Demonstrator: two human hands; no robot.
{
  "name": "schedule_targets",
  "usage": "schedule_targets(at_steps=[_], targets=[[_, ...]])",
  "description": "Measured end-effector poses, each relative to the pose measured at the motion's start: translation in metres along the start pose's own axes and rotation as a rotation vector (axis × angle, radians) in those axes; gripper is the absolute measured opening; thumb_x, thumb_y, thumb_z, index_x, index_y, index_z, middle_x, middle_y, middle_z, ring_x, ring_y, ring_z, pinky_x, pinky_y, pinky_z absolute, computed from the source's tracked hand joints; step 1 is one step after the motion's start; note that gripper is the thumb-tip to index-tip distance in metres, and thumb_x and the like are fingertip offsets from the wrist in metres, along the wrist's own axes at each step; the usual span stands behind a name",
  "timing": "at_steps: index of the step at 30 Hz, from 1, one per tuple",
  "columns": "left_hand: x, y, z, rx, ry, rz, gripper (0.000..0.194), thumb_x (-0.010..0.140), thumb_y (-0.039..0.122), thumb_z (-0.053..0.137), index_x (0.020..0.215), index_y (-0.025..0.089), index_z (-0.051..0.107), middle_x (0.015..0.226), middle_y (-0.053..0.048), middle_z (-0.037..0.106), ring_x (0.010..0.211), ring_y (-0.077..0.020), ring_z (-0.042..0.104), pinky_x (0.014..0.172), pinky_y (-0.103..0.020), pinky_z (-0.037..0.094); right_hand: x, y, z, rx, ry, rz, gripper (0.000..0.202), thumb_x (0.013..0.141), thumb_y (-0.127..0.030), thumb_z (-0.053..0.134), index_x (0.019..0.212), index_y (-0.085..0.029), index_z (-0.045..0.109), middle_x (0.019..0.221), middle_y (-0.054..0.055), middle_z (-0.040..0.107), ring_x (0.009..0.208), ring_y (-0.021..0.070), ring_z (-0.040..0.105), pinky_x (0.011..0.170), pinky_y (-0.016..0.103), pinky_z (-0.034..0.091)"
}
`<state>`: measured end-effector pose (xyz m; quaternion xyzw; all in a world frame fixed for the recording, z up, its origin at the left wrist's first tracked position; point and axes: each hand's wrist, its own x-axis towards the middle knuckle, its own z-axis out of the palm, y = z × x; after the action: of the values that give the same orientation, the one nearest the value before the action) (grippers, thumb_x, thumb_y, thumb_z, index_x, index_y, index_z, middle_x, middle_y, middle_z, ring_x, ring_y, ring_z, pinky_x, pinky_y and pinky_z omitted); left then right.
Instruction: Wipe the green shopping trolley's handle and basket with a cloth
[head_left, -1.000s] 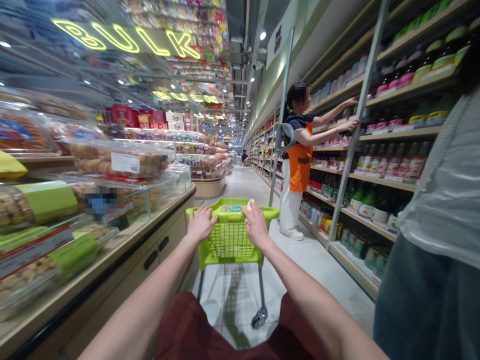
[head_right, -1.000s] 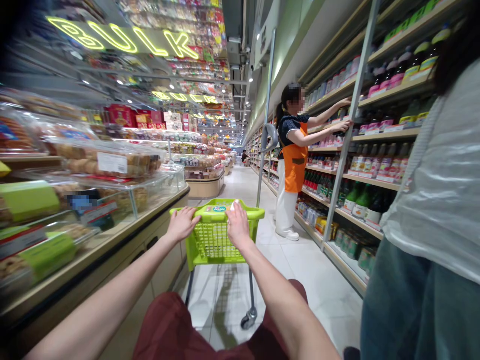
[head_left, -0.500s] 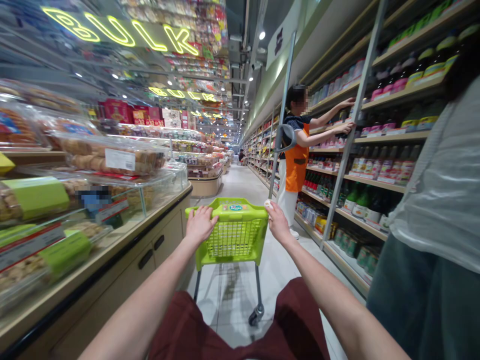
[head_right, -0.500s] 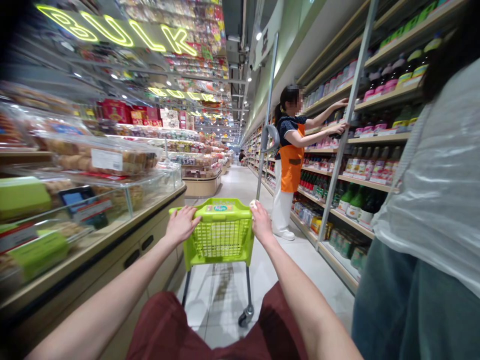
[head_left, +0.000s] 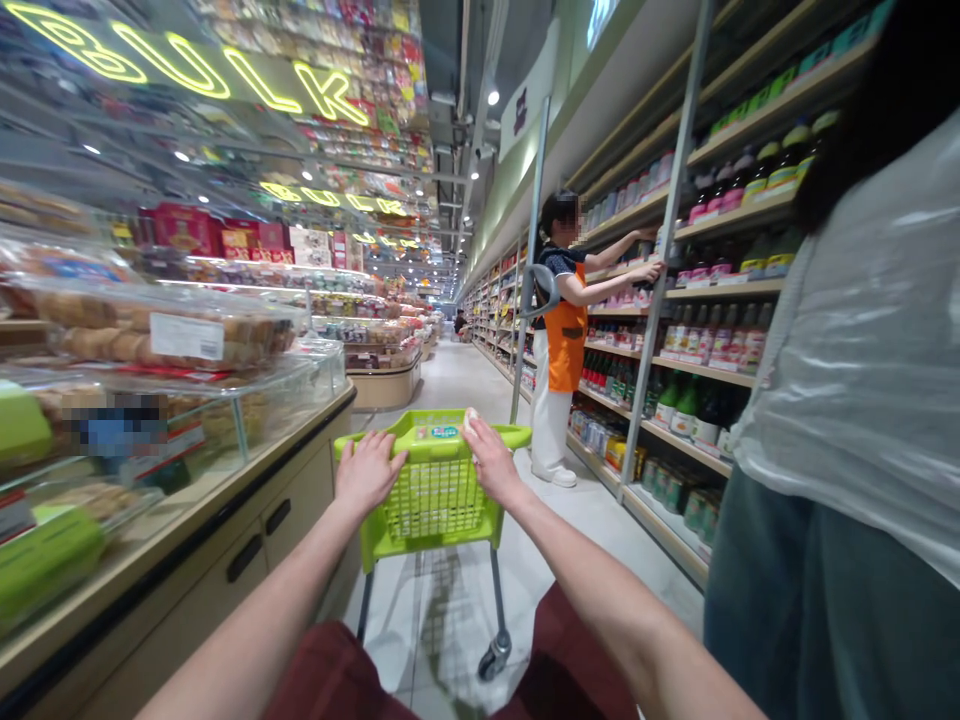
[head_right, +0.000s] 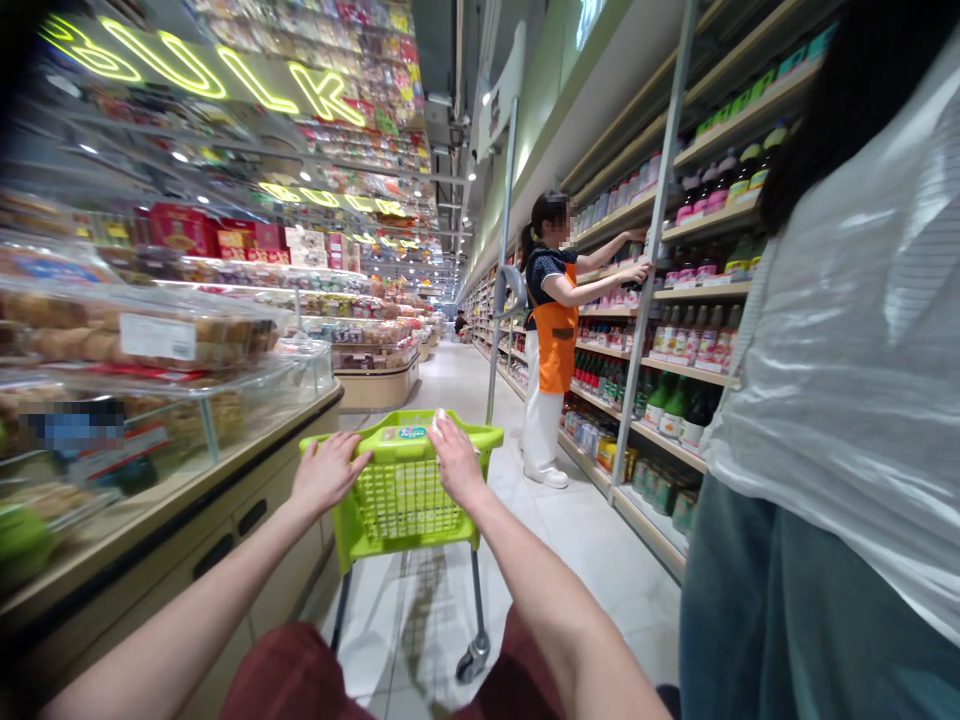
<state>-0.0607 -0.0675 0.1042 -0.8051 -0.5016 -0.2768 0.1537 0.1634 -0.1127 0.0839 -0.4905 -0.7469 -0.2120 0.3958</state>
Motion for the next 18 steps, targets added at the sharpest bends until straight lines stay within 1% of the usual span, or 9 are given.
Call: schedule_targets(at_steps=[3,6,8,9,11,13,15,18], targets=[[-0.002,0.0,-0.002,-0.001,0.02,0.003,0.042,0.083,0.041,0.033,0.111,0.018,0.053,0.12,-0.01,0.054,0.116,-0.0254,0.042,0.097,-0.046,0.027,-0.014,0.029,-0.016,-0.063,0.015,0.053,0.061,0.063,0.003,0.038,0.119,-0.017,0.049,0.134,0.009,0.037,0.128,0.0192,0.024,0.103,0.044,0.026],[-0.003,0.002,-0.003,0.0,0.023,0.001,0.042,0.083,0.041,0.033,0.111,0.017,0.053,0.118,-0.01,0.055,0.115,-0.0254,0.043,0.096,-0.045,0.027,-0.023,0.057,-0.031,-0.066,0.076,0.193,0.059,0.062,0.003,0.038,0.117,-0.017,0.051,0.132,0.009,0.04,0.125,0.0199,0.03,0.102,0.044,0.028],[-0.003,0.003,-0.003,0.004,0.024,-0.004,0.041,0.083,0.041,0.033,0.11,0.017,0.053,0.118,-0.01,0.055,0.115,-0.0254,0.043,0.096,-0.045,0.028,-0.024,0.066,-0.034,-0.051,0.126,0.296,0.057,0.064,0.001,0.037,0.116,-0.016,0.051,0.13,0.01,0.042,0.122,0.0196,0.035,0.101,0.042,0.031],[-0.003,0.003,-0.003,0.008,0.026,-0.007,0.041,0.083,0.04,0.033,0.11,0.017,0.053,0.118,-0.01,0.055,0.115,-0.0254,0.043,0.096,-0.045,0.027,-0.023,0.067,-0.034,-0.042,0.15,0.336,0.055,0.066,0.001,0.036,0.117,-0.015,0.051,0.129,0.011,0.043,0.121,0.0194,0.036,0.1,0.041,0.032],[-0.003,0.004,-0.002,0.016,0.028,-0.012,0.04,0.083,0.04,0.033,0.109,0.017,0.053,0.118,-0.01,0.055,0.115,-0.0254,0.043,0.096,-0.045,0.027,-0.019,0.059,-0.029,-0.026,0.174,0.367,0.053,0.068,-0.001,0.035,0.117,-0.012,0.05,0.128,0.013,0.043,0.12,0.0192,0.038,0.1,0.039,0.034],[-0.003,0.004,-0.002,0.021,0.03,-0.015,0.04,0.083,0.04,0.033,0.109,0.017,0.053,0.119,-0.011,0.055,0.116,-0.0256,0.042,0.097,-0.045,0.027,-0.013,0.041,-0.02,0.0,0.159,0.331,0.053,0.068,-0.001,0.035,0.118,-0.012,0.05,0.128,0.013,0.043,0.12,0.019,0.037,0.101,0.037,0.032],[-0.003,0.005,-0.002,0.022,0.026,-0.016,0.04,0.084,0.04,0.032,0.109,0.017,0.053,0.119,-0.011,0.054,0.116,-0.0258,0.042,0.097,-0.046,0.027,-0.006,0.017,-0.01,0.04,0.119,0.241,0.056,0.067,-0.001,0.036,0.121,-0.014,0.048,0.13,0.011,0.042,0.122,0.0184,0.036,0.102,0.037,0.03],[-0.003,0.005,-0.003,0.022,0.022,-0.017,0.04,0.084,0.04,0.032,0.109,0.017,0.053,0.119,-0.011,0.054,0.115,-0.0255,0.042,0.097,-0.046,0.027,0.004,-0.017,0.001,0.097,0.053,0.063,0.059,0.067,-0.002,0.037,0.125,-0.015,0.044,0.134,0.01,0.037,0.125,0.0168,0.03,0.103,0.036,0.029]])
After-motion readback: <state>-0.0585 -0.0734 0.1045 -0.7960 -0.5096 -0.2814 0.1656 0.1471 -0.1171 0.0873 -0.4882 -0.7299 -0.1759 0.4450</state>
